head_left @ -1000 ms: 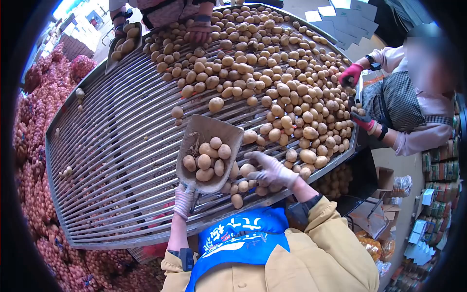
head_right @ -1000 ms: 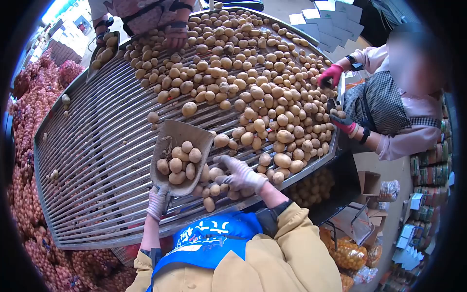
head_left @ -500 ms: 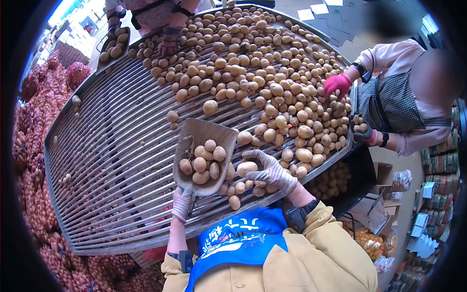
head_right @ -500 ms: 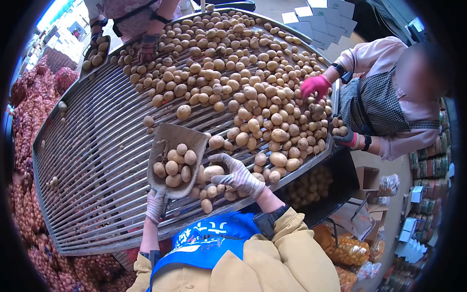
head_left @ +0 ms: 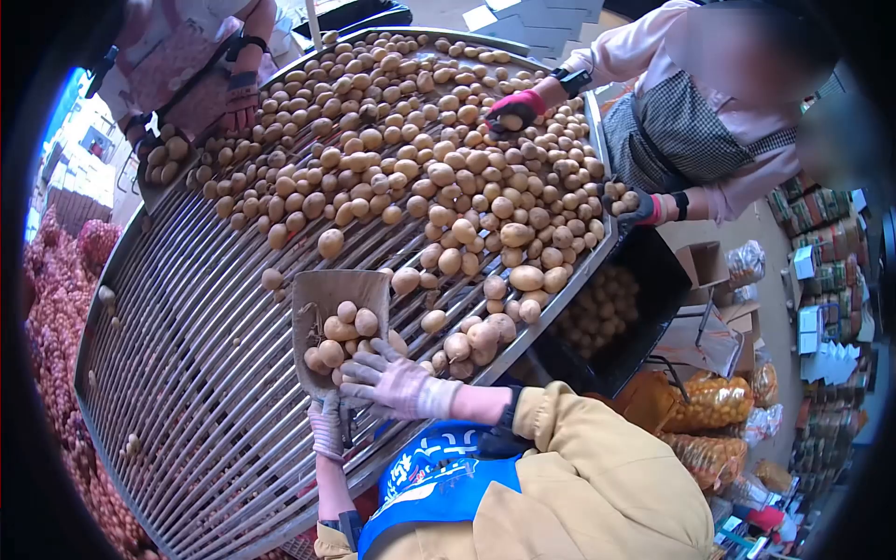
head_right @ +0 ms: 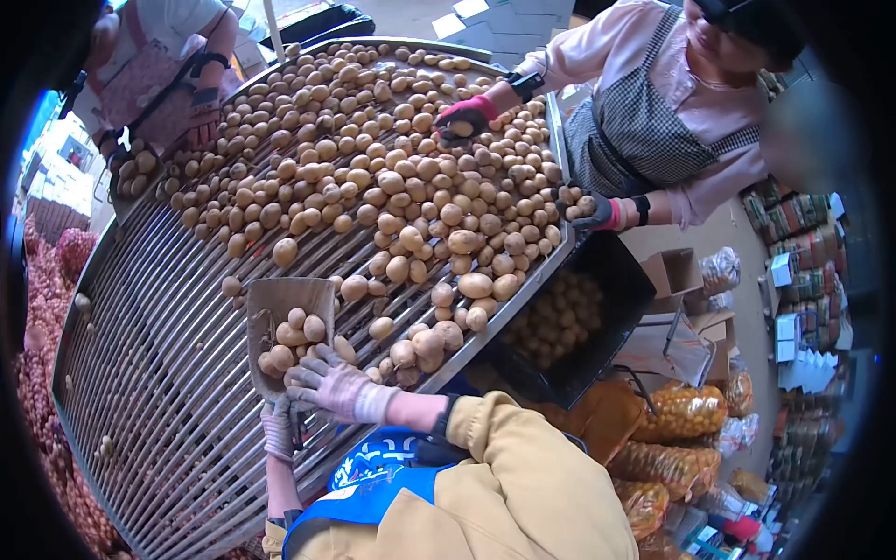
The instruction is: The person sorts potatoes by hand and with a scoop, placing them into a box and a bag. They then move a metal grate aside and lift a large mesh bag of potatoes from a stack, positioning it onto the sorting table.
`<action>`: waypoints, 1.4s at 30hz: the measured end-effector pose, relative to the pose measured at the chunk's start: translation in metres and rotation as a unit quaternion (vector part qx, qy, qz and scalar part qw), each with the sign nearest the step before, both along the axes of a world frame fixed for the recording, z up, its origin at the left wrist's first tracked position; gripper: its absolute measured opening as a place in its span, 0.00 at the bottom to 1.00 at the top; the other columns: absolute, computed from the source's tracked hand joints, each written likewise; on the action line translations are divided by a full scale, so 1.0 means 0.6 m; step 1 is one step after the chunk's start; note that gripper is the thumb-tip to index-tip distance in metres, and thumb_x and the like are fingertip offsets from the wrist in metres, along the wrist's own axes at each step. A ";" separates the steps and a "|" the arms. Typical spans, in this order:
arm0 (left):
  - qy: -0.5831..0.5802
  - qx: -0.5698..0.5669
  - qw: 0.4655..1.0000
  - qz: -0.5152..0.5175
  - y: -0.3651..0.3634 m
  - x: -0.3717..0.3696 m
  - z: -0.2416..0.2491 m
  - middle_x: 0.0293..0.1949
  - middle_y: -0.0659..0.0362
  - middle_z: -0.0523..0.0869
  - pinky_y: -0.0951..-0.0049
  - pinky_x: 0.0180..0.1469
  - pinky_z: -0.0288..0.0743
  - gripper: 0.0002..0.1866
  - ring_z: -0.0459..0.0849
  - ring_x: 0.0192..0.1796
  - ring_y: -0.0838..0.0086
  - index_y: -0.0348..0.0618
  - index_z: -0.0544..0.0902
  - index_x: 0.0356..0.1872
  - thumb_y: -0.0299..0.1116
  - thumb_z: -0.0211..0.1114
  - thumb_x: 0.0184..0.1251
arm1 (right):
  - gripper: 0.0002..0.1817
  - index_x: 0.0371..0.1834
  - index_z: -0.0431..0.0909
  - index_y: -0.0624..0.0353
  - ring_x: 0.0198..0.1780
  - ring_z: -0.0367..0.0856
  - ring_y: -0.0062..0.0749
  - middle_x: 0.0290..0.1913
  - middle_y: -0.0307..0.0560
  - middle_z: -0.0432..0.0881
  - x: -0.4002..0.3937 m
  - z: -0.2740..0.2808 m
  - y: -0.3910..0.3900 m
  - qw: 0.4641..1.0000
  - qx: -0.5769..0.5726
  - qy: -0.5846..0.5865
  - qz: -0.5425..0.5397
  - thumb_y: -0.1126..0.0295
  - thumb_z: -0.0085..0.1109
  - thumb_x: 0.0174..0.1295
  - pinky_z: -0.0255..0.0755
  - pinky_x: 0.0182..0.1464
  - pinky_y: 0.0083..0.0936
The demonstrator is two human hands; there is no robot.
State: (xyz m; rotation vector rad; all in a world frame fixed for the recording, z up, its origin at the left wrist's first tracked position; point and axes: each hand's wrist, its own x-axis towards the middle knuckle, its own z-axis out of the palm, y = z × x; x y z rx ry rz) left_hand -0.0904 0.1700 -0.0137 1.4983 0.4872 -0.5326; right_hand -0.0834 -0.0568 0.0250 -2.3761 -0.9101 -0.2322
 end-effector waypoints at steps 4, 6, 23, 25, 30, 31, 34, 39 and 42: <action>-0.026 -0.012 1.000 0.006 0.005 0.000 -0.017 0.20 0.62 0.80 0.79 0.11 0.64 0.12 0.72 0.12 0.79 0.43 0.78 0.40 0.42 0.60 0.70 | 0.25 0.53 0.76 0.50 0.55 0.76 0.46 0.54 0.47 0.76 -0.057 0.000 -0.109 0.987 0.035 -0.028 -0.152 0.59 0.67 0.50 0.64 0.62 0.50; -0.019 -0.011 1.000 -0.001 0.005 0.001 -0.008 0.20 0.62 0.80 0.79 0.11 0.64 0.12 0.72 0.12 0.79 0.43 0.78 0.39 0.42 0.60 0.70 | 0.17 0.39 0.79 0.54 0.47 0.78 0.45 0.40 0.50 0.79 -0.043 0.076 -0.171 0.910 -0.220 0.216 -0.277 0.60 0.64 0.46 0.69 0.44 0.44; -0.044 0.007 0.999 -0.005 -0.002 -0.001 -0.011 0.23 0.61 0.81 0.78 0.11 0.66 0.14 0.74 0.13 0.78 0.43 0.77 0.43 0.43 0.61 0.70 | 0.37 0.69 0.65 0.52 0.63 0.73 0.50 0.62 0.54 0.73 0.022 -0.095 -0.517 0.703 -0.095 0.237 -0.664 0.52 0.64 0.57 0.66 0.65 0.41; -0.063 0.005 0.998 0.022 -0.010 -0.002 -0.009 0.23 0.60 0.81 0.78 0.11 0.66 0.14 0.74 0.14 0.78 0.42 0.77 0.44 0.43 0.61 0.69 | 0.32 0.60 0.72 0.55 0.59 0.75 0.52 0.58 0.56 0.74 0.025 -0.103 -0.520 0.699 -0.088 0.210 -0.678 0.53 0.67 0.54 0.72 0.58 0.40; -0.024 0.029 0.999 0.003 -0.005 -0.001 -0.004 0.22 0.60 0.81 0.78 0.12 0.67 0.14 0.74 0.14 0.78 0.42 0.78 0.44 0.43 0.61 0.69 | 0.32 0.54 0.72 0.60 0.55 0.76 0.48 0.54 0.57 0.75 0.015 -0.065 -0.485 0.786 0.097 0.101 -0.602 0.62 0.76 0.47 0.71 0.60 0.38; -0.012 0.031 0.999 -0.003 -0.004 -0.001 0.001 0.22 0.61 0.81 0.78 0.12 0.67 0.14 0.74 0.14 0.78 0.42 0.78 0.43 0.43 0.61 0.69 | 0.33 0.55 0.72 0.60 0.54 0.77 0.42 0.53 0.53 0.76 0.016 -0.030 -0.458 0.787 0.189 0.106 -0.578 0.64 0.78 0.47 0.72 0.60 0.35; -0.021 0.028 0.999 0.005 -0.002 -0.002 -0.010 0.21 0.61 0.80 0.78 0.11 0.66 0.14 0.74 0.13 0.78 0.42 0.78 0.43 0.44 0.61 0.69 | 0.33 0.57 0.71 0.60 0.54 0.75 0.31 0.52 0.44 0.76 0.020 -0.013 -0.414 0.758 0.464 0.128 -0.441 0.67 0.78 0.48 0.72 0.59 0.28; -0.023 0.022 0.999 0.005 -0.005 0.002 -0.008 0.20 0.61 0.80 0.78 0.11 0.65 0.14 0.73 0.12 0.78 0.44 0.77 0.41 0.44 0.61 0.69 | 0.31 0.64 0.68 0.57 0.48 0.78 0.20 0.49 0.38 0.77 0.000 0.037 -0.338 0.692 0.637 0.204 -0.272 0.76 0.70 0.57 0.79 0.47 0.18; -0.013 0.016 1.000 0.004 -0.005 0.005 0.000 0.19 0.61 0.79 0.78 0.11 0.64 0.12 0.72 0.12 0.78 0.44 0.77 0.38 0.42 0.60 0.70 | 0.31 0.65 0.68 0.54 0.35 0.79 0.19 0.43 0.37 0.78 -0.033 0.074 -0.284 0.591 0.719 0.289 -0.225 0.79 0.67 0.58 0.78 0.36 0.16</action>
